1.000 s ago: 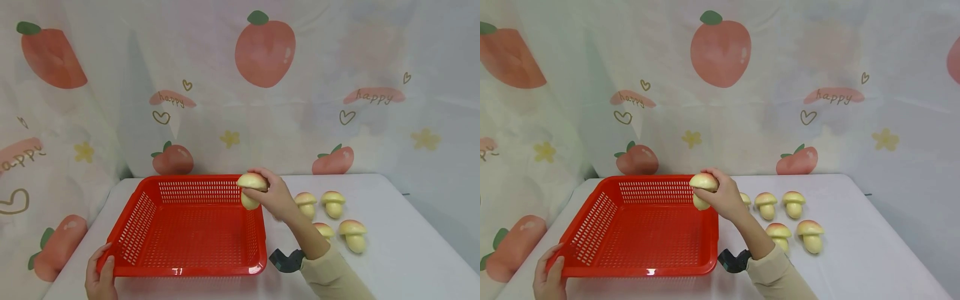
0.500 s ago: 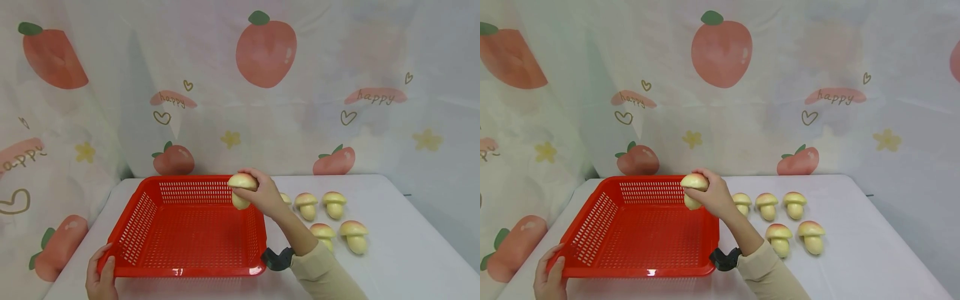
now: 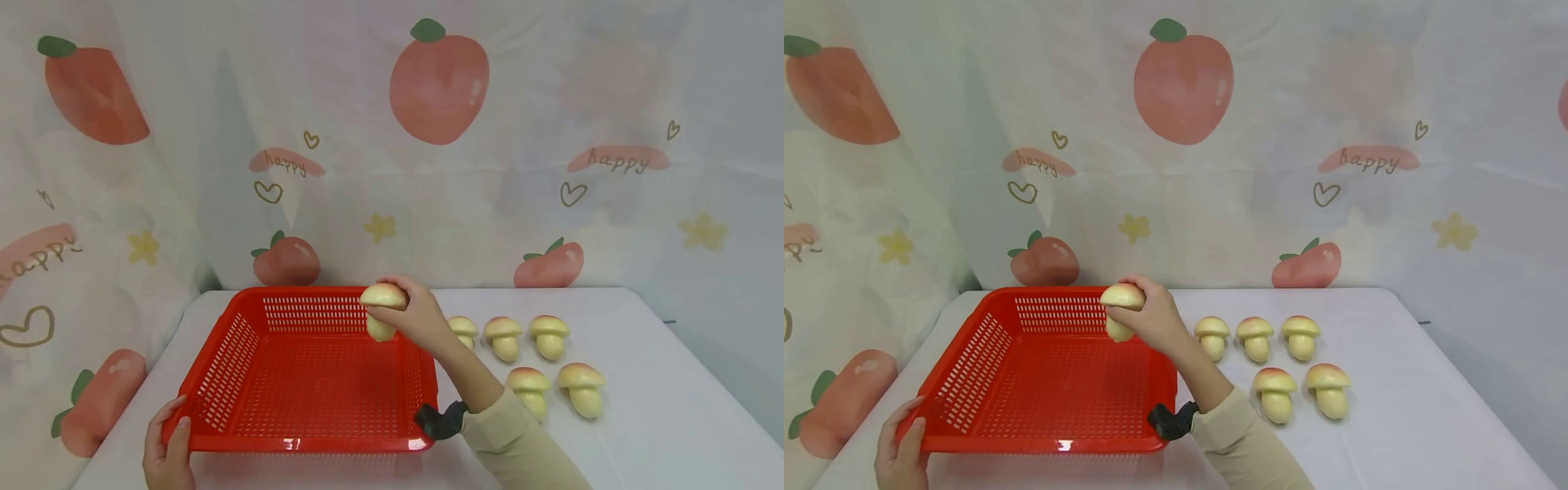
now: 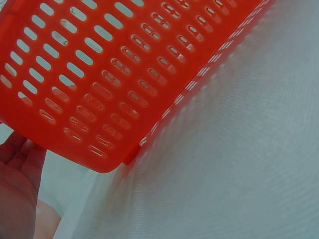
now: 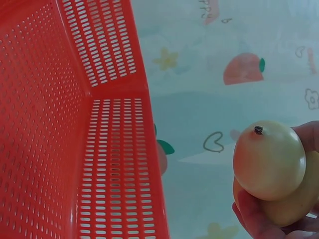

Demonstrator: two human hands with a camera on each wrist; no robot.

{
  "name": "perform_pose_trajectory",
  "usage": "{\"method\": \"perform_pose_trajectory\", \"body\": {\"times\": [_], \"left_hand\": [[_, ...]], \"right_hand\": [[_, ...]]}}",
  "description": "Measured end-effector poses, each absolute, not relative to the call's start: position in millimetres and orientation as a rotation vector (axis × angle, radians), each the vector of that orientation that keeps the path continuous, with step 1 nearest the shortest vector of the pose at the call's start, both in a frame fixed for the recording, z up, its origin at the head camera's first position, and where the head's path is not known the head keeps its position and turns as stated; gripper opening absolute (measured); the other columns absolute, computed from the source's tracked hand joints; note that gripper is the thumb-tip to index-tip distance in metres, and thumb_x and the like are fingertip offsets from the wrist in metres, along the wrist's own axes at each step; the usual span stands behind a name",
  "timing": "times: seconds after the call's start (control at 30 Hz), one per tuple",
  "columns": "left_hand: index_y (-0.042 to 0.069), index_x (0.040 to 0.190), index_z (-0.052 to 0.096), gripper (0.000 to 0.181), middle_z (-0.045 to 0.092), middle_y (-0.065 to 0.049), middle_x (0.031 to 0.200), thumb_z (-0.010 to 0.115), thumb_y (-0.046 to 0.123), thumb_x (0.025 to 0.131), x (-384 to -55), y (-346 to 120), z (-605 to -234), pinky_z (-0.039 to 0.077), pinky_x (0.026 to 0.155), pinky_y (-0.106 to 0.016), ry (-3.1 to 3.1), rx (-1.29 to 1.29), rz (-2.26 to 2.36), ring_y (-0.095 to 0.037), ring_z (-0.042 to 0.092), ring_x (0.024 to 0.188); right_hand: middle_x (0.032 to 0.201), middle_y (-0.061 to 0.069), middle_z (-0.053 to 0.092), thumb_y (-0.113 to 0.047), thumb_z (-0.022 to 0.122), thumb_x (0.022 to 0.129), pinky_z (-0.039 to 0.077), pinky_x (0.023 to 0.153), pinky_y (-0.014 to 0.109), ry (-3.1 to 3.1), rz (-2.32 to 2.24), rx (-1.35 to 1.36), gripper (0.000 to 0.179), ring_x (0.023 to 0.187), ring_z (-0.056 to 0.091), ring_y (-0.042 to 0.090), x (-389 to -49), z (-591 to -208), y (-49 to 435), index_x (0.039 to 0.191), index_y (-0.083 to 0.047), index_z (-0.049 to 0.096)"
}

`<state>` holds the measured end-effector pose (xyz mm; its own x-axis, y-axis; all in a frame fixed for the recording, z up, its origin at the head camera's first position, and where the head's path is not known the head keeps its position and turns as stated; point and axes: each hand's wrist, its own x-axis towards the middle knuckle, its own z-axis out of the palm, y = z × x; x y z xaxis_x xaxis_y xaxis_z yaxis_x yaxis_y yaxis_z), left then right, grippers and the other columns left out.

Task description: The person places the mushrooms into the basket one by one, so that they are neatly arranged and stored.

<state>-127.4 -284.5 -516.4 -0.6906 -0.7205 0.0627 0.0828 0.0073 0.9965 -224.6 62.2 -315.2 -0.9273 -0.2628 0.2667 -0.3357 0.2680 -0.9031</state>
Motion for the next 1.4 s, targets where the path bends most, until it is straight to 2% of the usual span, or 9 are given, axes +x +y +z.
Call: {"method": "perform_pose_trajectory", "body": {"times": [0.43, 1.03, 1.4], "left_hand": [[0.026, 0.132, 0.047, 0.039, 0.044, 0.001, 0.133, 0.05, 0.035, 0.094, -124.6, -285.4, -520.0, 0.045, 0.069, -0.009, -1.738, 0.678, -1.715, -0.018, 0.047, 0.11], [0.025, 0.131, 0.048, 0.037, 0.044, 0.001, 0.132, 0.049, 0.032, 0.095, -124.2, -283.2, -520.3, 0.045, 0.069, -0.01, -1.714, 0.674, -1.729, -0.017, 0.048, 0.11], [0.028, 0.131, 0.048, 0.036, 0.044, 0.004, 0.133, 0.047, 0.033, 0.095, -124.2, -278.7, -509.4, 0.044, 0.073, -0.01, -1.759, 0.689, -1.687, -0.017, 0.046, 0.111]], "right_hand": [[0.096, 0.004, 0.06, -0.018, 0.072, 0.076, 0.049, 0.066, 0.032, -2.503, 1.802, 0.587, 0.038, 0.08, 0.056, 0.02, -232.5, -323.6, 42.6, 0.11, -0.008, 0.061], [0.1, 0.004, 0.058, -0.019, 0.071, 0.078, 0.049, 0.065, 0.031, -2.561, 1.795, 0.699, 0.038, 0.085, 0.054, 0.021, -238.3, -326.3, 7.7, 0.111, -0.007, 0.059], [0.101, 0.004, 0.057, -0.021, 0.071, 0.078, 0.049, 0.064, 0.03, -2.628, 1.764, 0.609, 0.043, 0.084, 0.055, 0.02, -244.4, -331.8, -18.5, 0.116, -0.008, 0.056]]}}
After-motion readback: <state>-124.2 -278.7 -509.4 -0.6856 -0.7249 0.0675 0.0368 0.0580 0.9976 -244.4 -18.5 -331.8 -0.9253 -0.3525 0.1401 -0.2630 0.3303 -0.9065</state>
